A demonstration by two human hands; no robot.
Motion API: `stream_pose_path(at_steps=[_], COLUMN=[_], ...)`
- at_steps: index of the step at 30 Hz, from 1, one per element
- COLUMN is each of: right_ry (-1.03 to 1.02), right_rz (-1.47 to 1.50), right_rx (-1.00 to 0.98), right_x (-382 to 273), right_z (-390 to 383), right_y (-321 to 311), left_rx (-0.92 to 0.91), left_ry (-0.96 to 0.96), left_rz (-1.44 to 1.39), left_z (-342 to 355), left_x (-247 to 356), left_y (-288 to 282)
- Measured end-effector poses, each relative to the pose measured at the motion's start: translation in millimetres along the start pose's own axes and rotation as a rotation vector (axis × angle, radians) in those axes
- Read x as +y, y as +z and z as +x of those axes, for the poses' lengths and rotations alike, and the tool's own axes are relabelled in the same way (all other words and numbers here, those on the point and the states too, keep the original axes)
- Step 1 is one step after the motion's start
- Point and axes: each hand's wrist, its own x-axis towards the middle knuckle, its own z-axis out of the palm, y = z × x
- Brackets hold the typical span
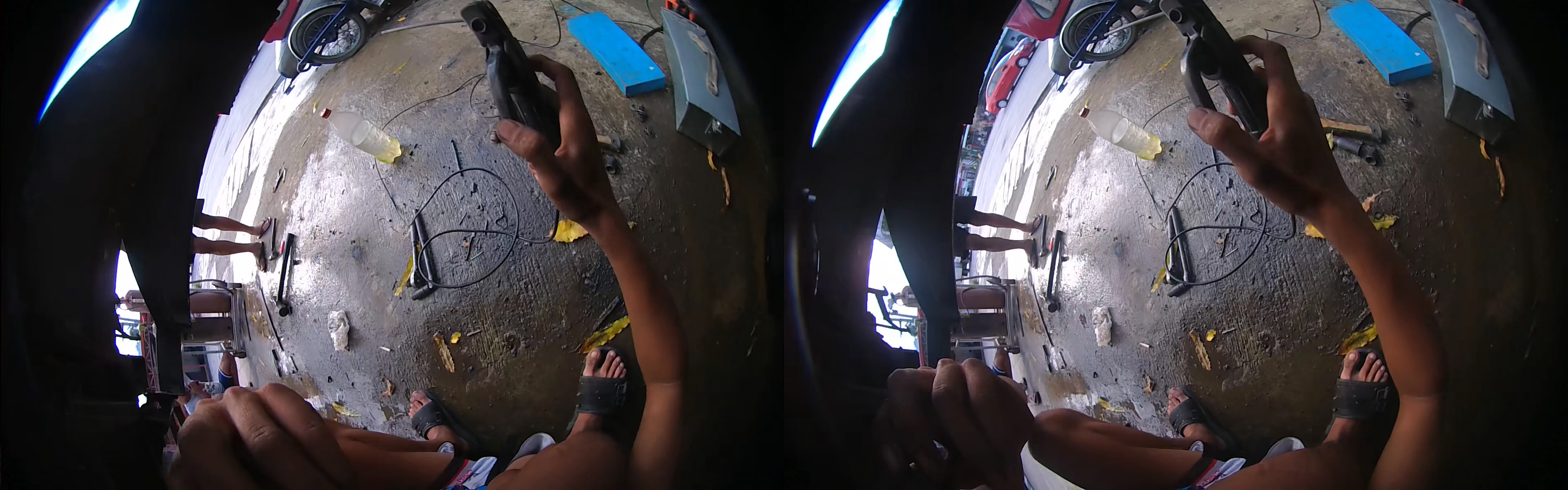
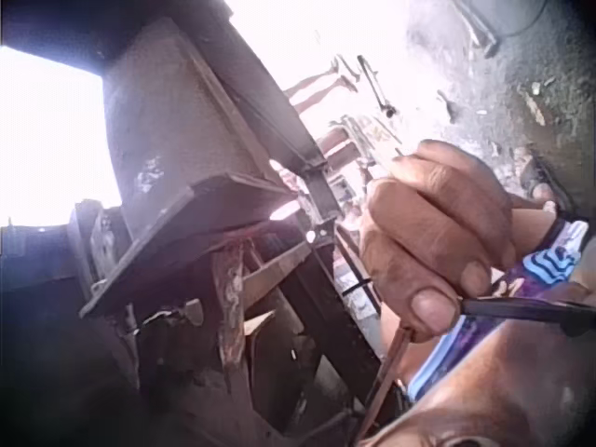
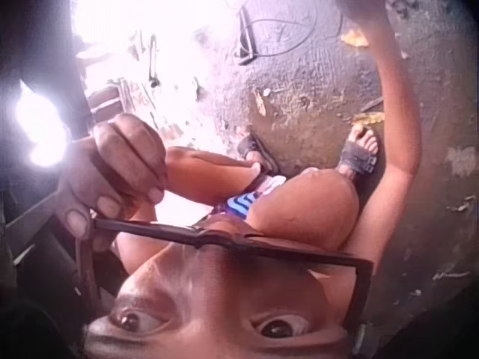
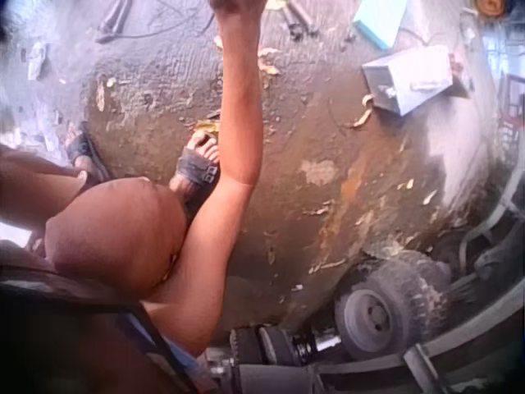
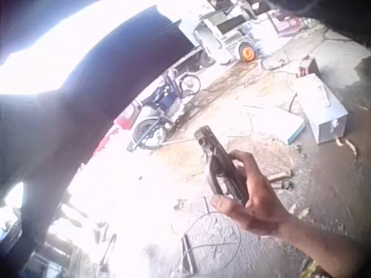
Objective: The person welds a large metal frame using a handheld welding torch, creating bright sparks. They pause to remove and then reapply sunglasses before continuing the welding process.
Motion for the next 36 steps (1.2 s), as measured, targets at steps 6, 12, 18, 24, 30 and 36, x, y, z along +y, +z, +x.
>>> stream_pose_path(at_steps=[6,12,18,24,30,36], right_ry=[-0.007,0.081,0.087,0.306,0.486,0.764], right_rz=[0.289,0.432,0.59,0.676,0.678,0.792], right_rx=[0.048,-0.106,-0.249,-0.354,-0.254,-0.167], right_x=[40,63,81,89,100,77], right_z=[7,12,13,-20,-39,-35], right_y=[-18,-19,-8,-4,-9,-23], left_rx=[0.103,0.477,0.52,0.349,0.327,0.344], left_ry=[0.11,0.164,0.253,0.274,0.306,0.254], left_rz=[0.053,0.16,0.212,0.363,0.451,0.578], left_z=[78,120,160,182,193,195], left_x=[-21,-34,-47,-47,-58,-20], left_y=[32,62,51,28,19,10])
